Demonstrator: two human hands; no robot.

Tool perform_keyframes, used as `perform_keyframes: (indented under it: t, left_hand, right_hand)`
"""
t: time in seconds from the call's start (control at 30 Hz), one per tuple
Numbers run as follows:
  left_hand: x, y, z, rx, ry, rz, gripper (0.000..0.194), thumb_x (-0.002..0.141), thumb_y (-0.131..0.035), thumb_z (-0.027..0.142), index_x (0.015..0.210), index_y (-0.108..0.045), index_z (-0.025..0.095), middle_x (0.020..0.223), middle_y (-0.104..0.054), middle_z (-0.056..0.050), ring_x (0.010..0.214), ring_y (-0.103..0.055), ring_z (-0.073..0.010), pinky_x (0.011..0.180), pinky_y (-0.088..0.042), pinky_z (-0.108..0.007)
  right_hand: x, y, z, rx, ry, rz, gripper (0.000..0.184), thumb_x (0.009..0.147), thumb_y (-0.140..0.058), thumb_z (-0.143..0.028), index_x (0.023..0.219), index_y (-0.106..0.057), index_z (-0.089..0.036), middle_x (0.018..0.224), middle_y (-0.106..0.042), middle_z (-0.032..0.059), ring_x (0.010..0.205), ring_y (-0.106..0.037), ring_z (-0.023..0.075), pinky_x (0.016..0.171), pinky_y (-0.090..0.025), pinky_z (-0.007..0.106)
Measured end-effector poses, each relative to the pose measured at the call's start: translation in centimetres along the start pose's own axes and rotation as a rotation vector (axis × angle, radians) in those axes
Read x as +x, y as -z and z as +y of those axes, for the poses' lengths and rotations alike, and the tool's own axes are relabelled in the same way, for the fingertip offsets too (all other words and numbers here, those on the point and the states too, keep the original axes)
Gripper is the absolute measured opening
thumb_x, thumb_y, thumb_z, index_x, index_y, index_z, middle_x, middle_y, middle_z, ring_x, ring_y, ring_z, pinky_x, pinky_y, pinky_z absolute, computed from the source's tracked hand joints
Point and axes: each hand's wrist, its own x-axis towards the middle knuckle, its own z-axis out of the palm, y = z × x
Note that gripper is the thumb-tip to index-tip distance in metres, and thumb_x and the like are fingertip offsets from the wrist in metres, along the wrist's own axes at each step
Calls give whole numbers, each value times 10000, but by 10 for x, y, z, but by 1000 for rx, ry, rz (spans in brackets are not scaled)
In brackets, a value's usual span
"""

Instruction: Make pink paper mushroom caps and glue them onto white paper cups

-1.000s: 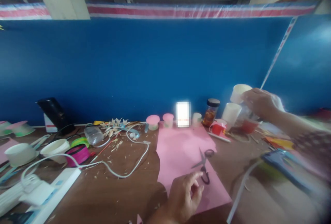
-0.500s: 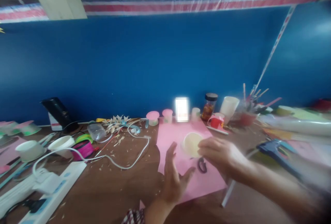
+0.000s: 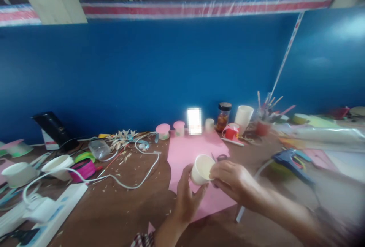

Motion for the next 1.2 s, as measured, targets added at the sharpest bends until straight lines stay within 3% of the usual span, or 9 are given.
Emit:
perform_keyframes:
  t: [0.23,0.9,1.07,1.17,1.2]
  left_hand:
    - [0,0,-3,11,44,-11,455,774,-618,270,1178,-421,195,1057,-591,-70,935,-569,-199,813,-464,-320]
    - [3,-4,-5,-114,180,-68,420,809,-585,304,1184,-421,210,1103,-577,-79,975,-576,-214,830,-479,-341]
    - [3,-4,-8,-114,181,-10,541,800,-593,311,1275,-356,207,1251,-503,-113,1109,-527,-237,906,-456,-367]
    - [1,-4,-12,-51,199,27,567,816,-567,330,1315,-321,218,1343,-417,-131,1208,-452,-246,950,-435,-393]
    - [0,-5,-12,-36,205,26,545,826,-552,337,1310,-331,219,1337,-423,-132,1209,-452,-243,950,-437,-397]
  right_hand:
    - [4,-2,3,-20,5,1,99,886,-493,-195,881,-593,-194,851,-634,45,759,-564,154,682,-435,267]
    - [21,9,7,-128,16,-198,132,900,-481,-235,888,-602,-183,821,-625,36,730,-553,153,687,-418,275]
    - [23,11,16,-163,76,-174,135,892,-479,-184,842,-605,-189,808,-623,25,727,-556,136,666,-427,247]
    - [29,34,41,-290,58,-72,132,866,-492,-166,844,-614,-210,822,-628,8,747,-559,125,668,-432,215]
    - [32,46,53,-408,-45,10,115,864,-505,-201,861,-618,-221,834,-634,5,759,-563,130,682,-434,217]
